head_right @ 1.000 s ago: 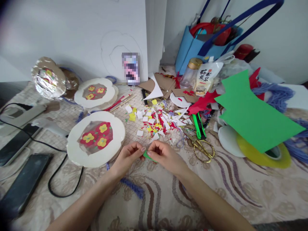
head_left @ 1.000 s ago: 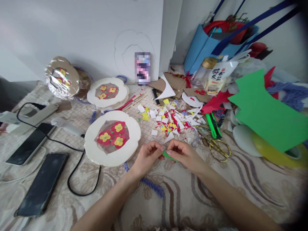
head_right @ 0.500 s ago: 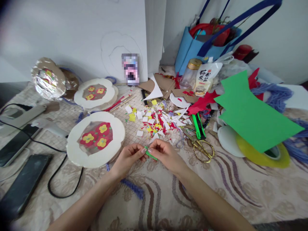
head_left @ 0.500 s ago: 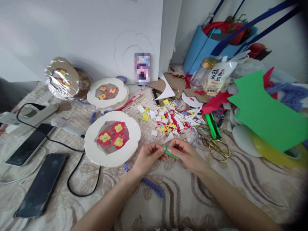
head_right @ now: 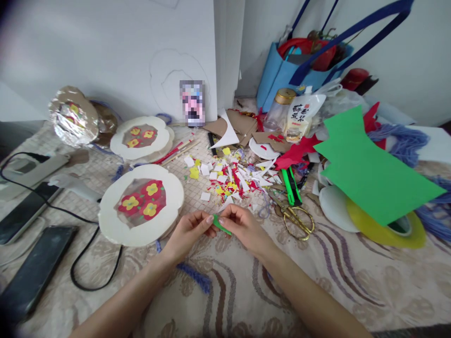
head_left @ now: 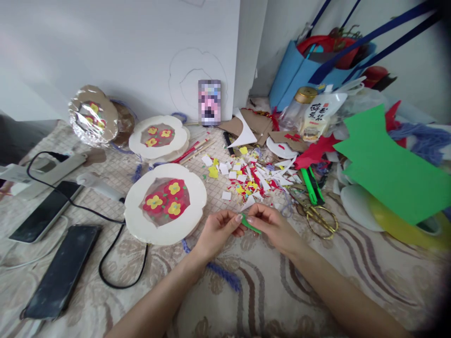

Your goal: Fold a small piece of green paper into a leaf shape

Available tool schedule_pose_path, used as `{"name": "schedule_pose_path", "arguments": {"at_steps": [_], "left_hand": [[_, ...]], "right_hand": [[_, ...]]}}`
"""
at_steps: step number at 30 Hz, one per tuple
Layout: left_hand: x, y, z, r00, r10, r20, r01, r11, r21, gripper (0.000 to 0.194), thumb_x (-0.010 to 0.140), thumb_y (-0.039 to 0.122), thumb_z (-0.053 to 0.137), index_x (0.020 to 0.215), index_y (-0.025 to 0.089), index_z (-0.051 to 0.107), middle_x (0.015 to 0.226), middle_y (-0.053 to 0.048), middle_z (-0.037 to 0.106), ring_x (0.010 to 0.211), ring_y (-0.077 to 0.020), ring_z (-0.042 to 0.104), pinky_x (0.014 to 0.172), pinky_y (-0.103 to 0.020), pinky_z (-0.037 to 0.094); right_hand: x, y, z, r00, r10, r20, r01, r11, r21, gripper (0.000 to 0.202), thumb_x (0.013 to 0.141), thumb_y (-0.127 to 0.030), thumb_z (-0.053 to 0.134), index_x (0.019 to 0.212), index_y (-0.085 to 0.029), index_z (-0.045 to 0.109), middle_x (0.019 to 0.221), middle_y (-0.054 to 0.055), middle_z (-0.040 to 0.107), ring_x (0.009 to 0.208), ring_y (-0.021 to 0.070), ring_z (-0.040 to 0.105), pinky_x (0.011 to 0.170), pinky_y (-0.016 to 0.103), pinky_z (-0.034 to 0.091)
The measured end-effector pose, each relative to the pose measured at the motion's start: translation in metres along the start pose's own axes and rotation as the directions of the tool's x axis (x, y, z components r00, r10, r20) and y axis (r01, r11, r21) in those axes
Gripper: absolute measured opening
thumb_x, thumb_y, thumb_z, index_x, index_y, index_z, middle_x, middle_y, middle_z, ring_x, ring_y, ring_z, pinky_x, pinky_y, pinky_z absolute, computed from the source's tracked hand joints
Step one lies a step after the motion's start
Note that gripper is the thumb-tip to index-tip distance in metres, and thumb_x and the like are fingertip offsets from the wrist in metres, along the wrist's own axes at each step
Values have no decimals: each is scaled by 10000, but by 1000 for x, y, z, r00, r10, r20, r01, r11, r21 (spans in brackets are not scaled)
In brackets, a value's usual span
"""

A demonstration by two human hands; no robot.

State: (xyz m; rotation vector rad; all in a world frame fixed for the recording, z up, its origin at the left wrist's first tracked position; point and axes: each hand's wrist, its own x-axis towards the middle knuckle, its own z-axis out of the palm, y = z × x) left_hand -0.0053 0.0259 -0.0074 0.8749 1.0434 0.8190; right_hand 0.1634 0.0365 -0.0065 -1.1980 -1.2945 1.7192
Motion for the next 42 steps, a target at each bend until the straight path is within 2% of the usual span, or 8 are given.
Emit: {"name": "schedule_pose_path", "arguments": {"at_steps": [3,8,15,20,28,33,38,42], "left_hand": [[0,0,0,1000,8,8,-8,1000,24,329,728,458,647,709,132,602,604,-15,624,556,-112,556,578,-237,448],[-1,0,-1,994,109,-21,-106,987,121,314,768,431,615,663,140,562,569,5,578,531,-88,492,534,-206,398],[-2,3,0,999,48,3,-48,992,117,348,780,475,576,677,143,562,566,2,584,543,-105,521,561,-225,411],[-1,2,-1,996,88,-21,-84,982,171,333,784,446,585,640,150,539,544,19,552,523,-89,485,535,-209,376],[-1,1,1,998,43,51,-48,995,88,310,801,435,567,703,142,563,600,-5,594,558,-106,525,570,-226,416],[-1,0,0,994,110,-13,-108,987,117,279,804,395,582,691,144,543,594,4,576,558,-91,500,556,-209,400],[0,-3,3,999,49,1,-49,998,30,303,798,429,574,718,137,570,624,-12,613,589,-115,559,611,-241,450],[1,-6,5,1000,15,-13,-15,999,-35,265,714,371,689,730,131,579,607,2,617,568,-99,545,587,-219,430]], "right_hand": [[0,1,0,1000,-3,6,4,1000,-8,233,789,-363,625,698,-176,518,637,-28,482,594,105,418,552,236,327],[0,-1,1,1000,-4,7,4,1000,-8,229,787,-361,631,698,-176,529,635,-30,488,596,105,421,551,235,325],[-1,-2,1,999,20,46,-19,1000,-7,241,791,-365,624,698,-173,511,628,-35,455,581,99,396,530,231,293],[-1,-2,1,996,41,78,-38,999,-30,254,775,-386,638,695,-176,519,598,-49,426,543,90,358,501,227,266],[0,1,-2,999,23,33,-23,1000,2,227,804,-358,617,713,-177,517,635,-31,480,585,100,407,534,228,305],[1,0,-3,998,26,49,-24,999,-41,201,828,-363,587,756,-178,552,682,-18,500,628,110,435,563,227,328],[3,1,-3,1000,-3,25,4,999,-43,197,844,-346,565,744,-179,535,676,-18,499,635,114,450,587,233,349],[4,2,-3,1000,-18,23,19,998,-68,192,851,-339,559,751,-177,533,660,-26,480,607,105,437,559,224,336]]}}
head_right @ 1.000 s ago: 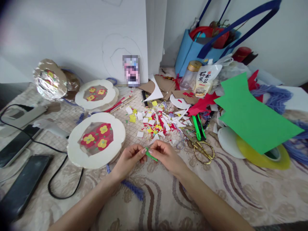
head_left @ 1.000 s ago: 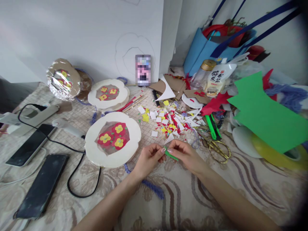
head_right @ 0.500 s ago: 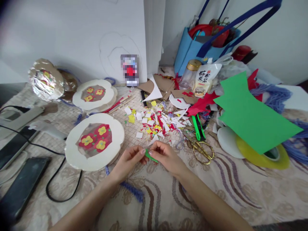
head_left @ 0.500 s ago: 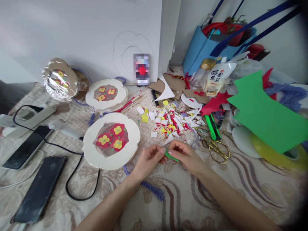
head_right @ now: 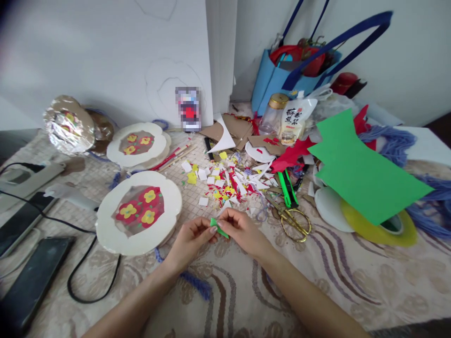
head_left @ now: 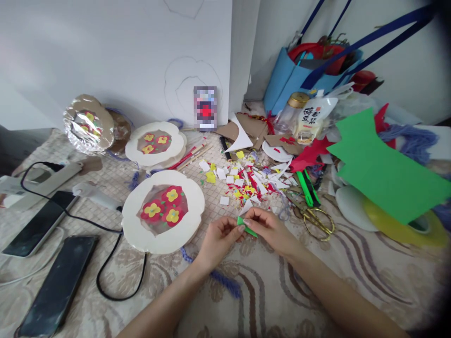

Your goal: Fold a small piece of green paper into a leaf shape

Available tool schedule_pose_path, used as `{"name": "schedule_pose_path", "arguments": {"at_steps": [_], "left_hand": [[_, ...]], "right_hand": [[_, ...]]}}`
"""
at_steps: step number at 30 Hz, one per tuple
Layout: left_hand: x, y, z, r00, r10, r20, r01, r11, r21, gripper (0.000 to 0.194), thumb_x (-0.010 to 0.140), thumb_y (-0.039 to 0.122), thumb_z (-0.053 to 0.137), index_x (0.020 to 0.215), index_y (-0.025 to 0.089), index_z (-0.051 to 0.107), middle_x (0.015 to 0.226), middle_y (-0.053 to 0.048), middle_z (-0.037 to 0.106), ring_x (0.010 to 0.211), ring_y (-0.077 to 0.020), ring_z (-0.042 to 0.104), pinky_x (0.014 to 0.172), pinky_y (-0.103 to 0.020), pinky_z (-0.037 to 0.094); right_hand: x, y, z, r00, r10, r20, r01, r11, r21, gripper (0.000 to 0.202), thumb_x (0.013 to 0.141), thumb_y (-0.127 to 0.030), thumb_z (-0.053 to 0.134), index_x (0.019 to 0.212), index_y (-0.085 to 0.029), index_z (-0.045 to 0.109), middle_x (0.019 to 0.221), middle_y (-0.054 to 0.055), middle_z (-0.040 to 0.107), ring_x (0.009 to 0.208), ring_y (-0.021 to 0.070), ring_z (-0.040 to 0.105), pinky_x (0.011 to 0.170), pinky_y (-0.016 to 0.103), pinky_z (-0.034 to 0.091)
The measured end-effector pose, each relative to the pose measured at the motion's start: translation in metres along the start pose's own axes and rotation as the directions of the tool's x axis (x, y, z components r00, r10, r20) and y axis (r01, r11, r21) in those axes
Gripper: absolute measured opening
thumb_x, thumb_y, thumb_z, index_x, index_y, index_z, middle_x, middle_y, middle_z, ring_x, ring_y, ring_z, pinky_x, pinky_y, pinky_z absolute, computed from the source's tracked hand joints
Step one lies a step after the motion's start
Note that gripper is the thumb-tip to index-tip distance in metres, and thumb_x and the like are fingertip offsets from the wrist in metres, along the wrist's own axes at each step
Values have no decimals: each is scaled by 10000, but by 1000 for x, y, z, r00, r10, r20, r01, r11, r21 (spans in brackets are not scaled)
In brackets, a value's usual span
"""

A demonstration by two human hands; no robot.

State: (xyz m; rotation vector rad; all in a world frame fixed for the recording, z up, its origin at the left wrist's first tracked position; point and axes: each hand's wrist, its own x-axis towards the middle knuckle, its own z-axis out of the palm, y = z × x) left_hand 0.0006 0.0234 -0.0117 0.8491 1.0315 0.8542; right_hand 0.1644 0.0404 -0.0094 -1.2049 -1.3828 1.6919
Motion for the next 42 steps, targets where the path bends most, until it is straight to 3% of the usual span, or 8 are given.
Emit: {"name": "schedule_pose_path", "arguments": {"at_steps": [4,8,12,16,26,42], "left_hand": [[1,-2,-1,998,-48,-44,45,996,-72,254,715,354,691,701,126,580,598,-4,629,547,-91,540,572,-212,419],[2,-1,-2,995,-91,-52,79,976,-203,234,704,328,706,710,131,581,646,-9,652,557,-88,555,581,-210,428],[2,1,-3,993,-114,-29,101,954,-282,222,697,310,717,733,127,598,689,-17,663,581,-83,565,596,-204,431],[1,0,-4,994,-110,-4,104,948,-299,224,690,315,723,732,132,601,681,-12,660,587,-85,568,597,-205,433],[2,-4,-2,997,-75,-1,74,984,-160,234,697,316,710,737,119,592,641,-8,634,574,-95,553,590,-228,443],[1,-6,-2,999,-50,-14,48,994,-93,227,701,320,702,754,130,589,632,-5,626,602,-109,566,624,-242,439]], "right_hand": [[-1,-2,-2,1000,-30,0,30,999,-41,215,915,-344,443,813,-185,544,670,-18,499,606,109,463,573,229,367],[-4,-5,-9,991,-133,-7,131,983,-130,72,901,-244,466,934,-209,521,764,-5,524,670,122,520,625,239,420],[-6,-9,-14,949,-298,104,315,915,-253,120,869,-140,481,948,-213,534,969,46,533,900,165,538,771,281,435],[-4,-11,-13,915,-376,143,403,865,-300,112,867,-136,498,922,-213,560,961,47,545,941,172,533,826,296,417],[-4,-3,-9,988,-157,1,151,948,-281,70,877,-267,521,868,-200,541,778,9,566,722,143,547,650,254,431],[-2,-1,-6,995,-102,12,102,972,-212,98,870,-234,506,949,-195,550,856,25,596,789,150,575,722,272,462]]}}
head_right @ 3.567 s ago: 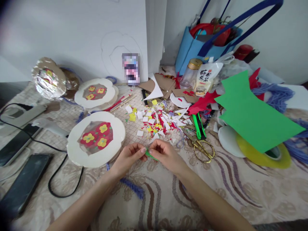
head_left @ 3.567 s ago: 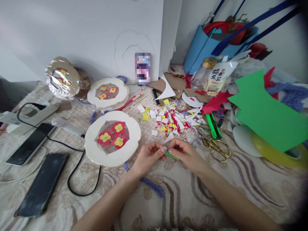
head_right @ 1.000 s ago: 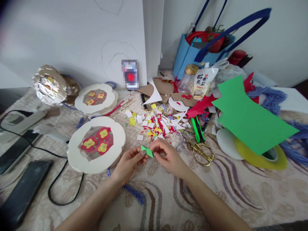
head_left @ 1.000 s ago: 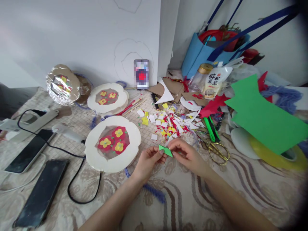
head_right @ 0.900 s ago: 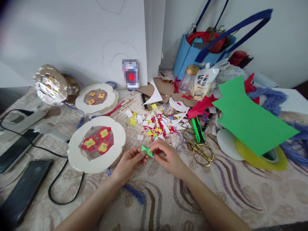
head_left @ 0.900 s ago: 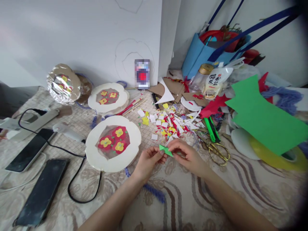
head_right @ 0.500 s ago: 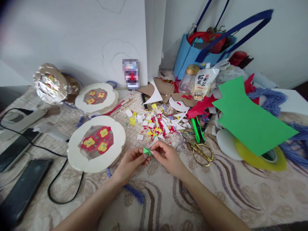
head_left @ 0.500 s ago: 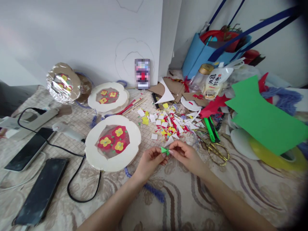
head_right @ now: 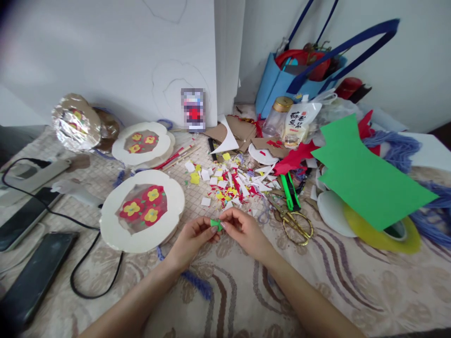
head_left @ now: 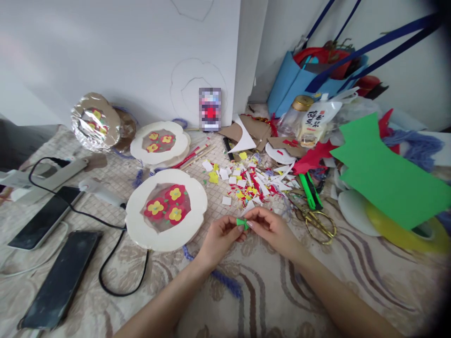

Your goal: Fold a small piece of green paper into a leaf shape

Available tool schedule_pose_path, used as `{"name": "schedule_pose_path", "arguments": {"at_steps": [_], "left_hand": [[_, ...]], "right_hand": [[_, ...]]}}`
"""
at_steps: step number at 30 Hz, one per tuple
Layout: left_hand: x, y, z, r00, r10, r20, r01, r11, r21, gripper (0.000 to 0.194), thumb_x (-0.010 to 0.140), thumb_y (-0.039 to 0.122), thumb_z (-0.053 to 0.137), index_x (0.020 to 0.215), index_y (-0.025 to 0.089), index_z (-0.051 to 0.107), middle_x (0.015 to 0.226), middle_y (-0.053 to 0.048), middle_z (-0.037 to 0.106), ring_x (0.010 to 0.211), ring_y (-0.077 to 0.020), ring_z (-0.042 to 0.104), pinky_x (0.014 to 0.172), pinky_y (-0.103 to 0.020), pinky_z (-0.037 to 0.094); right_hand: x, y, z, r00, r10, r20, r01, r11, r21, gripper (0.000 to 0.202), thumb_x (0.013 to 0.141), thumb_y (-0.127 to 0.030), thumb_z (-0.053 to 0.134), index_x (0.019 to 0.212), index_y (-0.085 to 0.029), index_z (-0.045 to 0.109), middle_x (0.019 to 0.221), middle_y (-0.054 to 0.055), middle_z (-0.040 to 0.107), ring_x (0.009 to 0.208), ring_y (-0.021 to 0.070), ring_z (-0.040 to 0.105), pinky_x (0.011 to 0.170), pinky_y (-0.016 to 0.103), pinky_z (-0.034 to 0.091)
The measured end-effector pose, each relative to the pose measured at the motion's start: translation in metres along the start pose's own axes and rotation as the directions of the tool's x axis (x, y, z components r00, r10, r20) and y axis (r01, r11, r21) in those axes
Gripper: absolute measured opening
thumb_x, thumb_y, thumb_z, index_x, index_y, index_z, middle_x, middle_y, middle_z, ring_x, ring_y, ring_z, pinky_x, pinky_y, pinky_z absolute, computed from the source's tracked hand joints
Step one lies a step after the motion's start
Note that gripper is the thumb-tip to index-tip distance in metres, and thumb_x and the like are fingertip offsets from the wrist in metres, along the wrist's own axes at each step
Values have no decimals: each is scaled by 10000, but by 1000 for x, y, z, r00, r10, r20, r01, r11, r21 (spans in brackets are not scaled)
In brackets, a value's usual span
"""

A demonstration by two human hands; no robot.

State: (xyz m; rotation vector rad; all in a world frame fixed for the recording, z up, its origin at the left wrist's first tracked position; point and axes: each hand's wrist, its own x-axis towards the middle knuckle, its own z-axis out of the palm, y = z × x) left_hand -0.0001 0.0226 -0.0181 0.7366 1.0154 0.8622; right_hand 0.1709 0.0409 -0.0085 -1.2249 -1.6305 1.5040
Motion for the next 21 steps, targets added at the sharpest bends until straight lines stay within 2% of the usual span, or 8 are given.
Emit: {"name": "schedule_pose_path", "arguments": {"at_steps": [12,18,21], "left_hand": [[1,6,3,999,27,-39,-26,999,19,293,690,405,693,713,143,564,595,3,617,555,-108,557,585,-241,438],[6,21,1,991,135,-17,-132,984,118,254,718,365,675,696,139,562,562,8,601,539,-99,541,566,-228,425],[9,24,-1,989,148,-7,-146,982,122,247,722,360,670,694,140,560,556,11,601,534,-98,539,563,-227,422]], "right_hand": [[3,-3,1,1000,7,-4,-7,999,41,150,868,-330,518,901,-191,566,795,21,584,718,144,557,653,257,455],[15,-21,-2,1000,-16,18,15,997,76,241,853,-435,523,863,-195,548,743,9,559,653,131,535,573,237,436],[22,-25,-1,1000,4,-12,-3,997,71,293,872,-465,474,799,-190,545,694,0,531,612,121,505,532,227,406]]}}
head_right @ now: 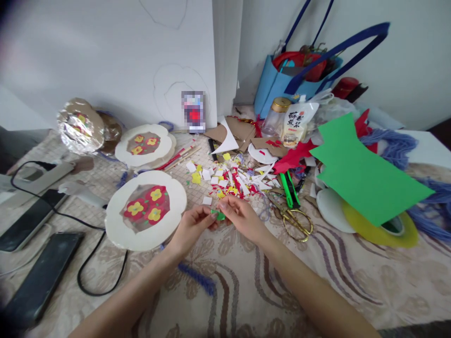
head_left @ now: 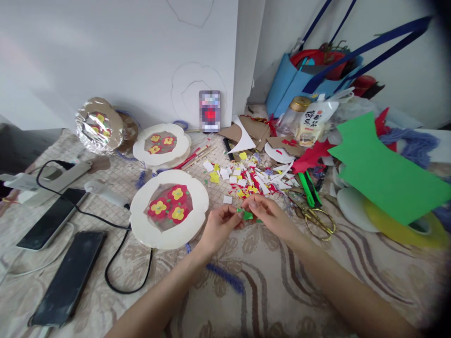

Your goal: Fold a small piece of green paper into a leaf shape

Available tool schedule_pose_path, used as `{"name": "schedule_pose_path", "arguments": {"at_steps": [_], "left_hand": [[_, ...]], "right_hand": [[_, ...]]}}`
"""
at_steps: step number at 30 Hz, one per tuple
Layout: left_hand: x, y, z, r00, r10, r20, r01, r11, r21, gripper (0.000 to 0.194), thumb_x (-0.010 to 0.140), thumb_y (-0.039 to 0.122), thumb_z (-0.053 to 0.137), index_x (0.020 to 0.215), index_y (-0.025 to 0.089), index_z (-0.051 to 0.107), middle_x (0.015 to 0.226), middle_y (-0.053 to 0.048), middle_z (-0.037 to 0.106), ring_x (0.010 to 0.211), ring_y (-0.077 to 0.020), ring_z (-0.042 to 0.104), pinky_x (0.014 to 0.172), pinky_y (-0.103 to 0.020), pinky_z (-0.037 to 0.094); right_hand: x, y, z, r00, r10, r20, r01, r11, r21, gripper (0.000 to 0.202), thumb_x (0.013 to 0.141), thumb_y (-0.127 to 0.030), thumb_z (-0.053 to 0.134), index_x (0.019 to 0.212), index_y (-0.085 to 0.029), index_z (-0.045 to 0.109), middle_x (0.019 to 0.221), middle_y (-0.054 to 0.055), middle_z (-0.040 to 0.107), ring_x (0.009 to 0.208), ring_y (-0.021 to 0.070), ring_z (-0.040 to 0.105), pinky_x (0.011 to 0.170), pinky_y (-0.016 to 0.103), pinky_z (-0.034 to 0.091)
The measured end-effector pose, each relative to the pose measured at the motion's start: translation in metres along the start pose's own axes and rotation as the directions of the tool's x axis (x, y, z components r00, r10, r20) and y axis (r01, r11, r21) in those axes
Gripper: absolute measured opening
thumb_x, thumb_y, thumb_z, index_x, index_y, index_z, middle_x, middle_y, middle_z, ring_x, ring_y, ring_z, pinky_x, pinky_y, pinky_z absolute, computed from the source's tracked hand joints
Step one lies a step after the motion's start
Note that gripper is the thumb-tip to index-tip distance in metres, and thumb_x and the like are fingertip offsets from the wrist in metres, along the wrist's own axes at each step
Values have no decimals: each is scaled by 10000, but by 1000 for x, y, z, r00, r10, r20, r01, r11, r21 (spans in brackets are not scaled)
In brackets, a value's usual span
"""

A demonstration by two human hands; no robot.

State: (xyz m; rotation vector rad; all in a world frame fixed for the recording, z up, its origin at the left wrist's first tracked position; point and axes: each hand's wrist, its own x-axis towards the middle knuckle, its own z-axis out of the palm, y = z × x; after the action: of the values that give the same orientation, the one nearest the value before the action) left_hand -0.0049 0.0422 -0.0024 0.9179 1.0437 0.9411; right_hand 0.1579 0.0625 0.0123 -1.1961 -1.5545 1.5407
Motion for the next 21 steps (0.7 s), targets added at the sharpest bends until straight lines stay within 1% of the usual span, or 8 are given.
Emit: {"name": "schedule_pose_path", "arguments": {"at_steps": [3,6,9,15,18,21], "left_hand": [[3,-4,-3,1000,-15,-6,15,1000,-1,252,721,367,668,696,137,568,556,8,600,529,-100,532,559,-230,417],[5,-11,-5,1000,-20,2,20,1000,4,250,720,367,667,710,133,578,574,-1,602,543,-106,536,571,-237,419],[5,-15,-6,1000,-21,8,21,1000,23,243,720,362,665,703,137,574,568,-2,599,540,-109,533,566,-238,413],[2,-12,-4,1000,-4,26,2,996,84,235,721,358,664,691,143,575,569,-2,600,546,-112,536,569,-235,417],[1,-11,-4,999,3,32,-7,992,122,261,743,397,636,702,144,583,587,-9,608,568,-120,553,583,-239,433],[0,-11,-5,1000,5,13,-7,989,146,308,781,442,578,700,145,575,584,-13,608,560,-121,557,580,-240,441]], "right_hand": [[3,6,4,999,19,-29,-19,1000,5,270,862,-440,500,785,-184,541,667,-15,512,579,109,483,516,220,388],[4,14,6,1000,14,-3,-14,1000,-3,219,841,-391,549,797,-177,536,698,-12,530,619,112,510,566,228,420],[2,18,5,1000,6,18,-5,999,-34,200,850,-371,537,807,-175,535,727,-1,539,667,123,527,613,239,441],[-2,15,0,998,16,57,-13,998,-68,157,858,-326,522,808,-178,540,722,-3,543,649,121,525,579,231,423],[-4,17,-2,999,0,51,5,995,-95,159,856,-320,519,791,-176,545,707,-7,533,636,119,501,574,234,406],[-6,18,-1,998,4,62,3,994,-112,166,855,-326,515,789,-178,544,694,-10,517,621,117,474,555,232,386]]}}
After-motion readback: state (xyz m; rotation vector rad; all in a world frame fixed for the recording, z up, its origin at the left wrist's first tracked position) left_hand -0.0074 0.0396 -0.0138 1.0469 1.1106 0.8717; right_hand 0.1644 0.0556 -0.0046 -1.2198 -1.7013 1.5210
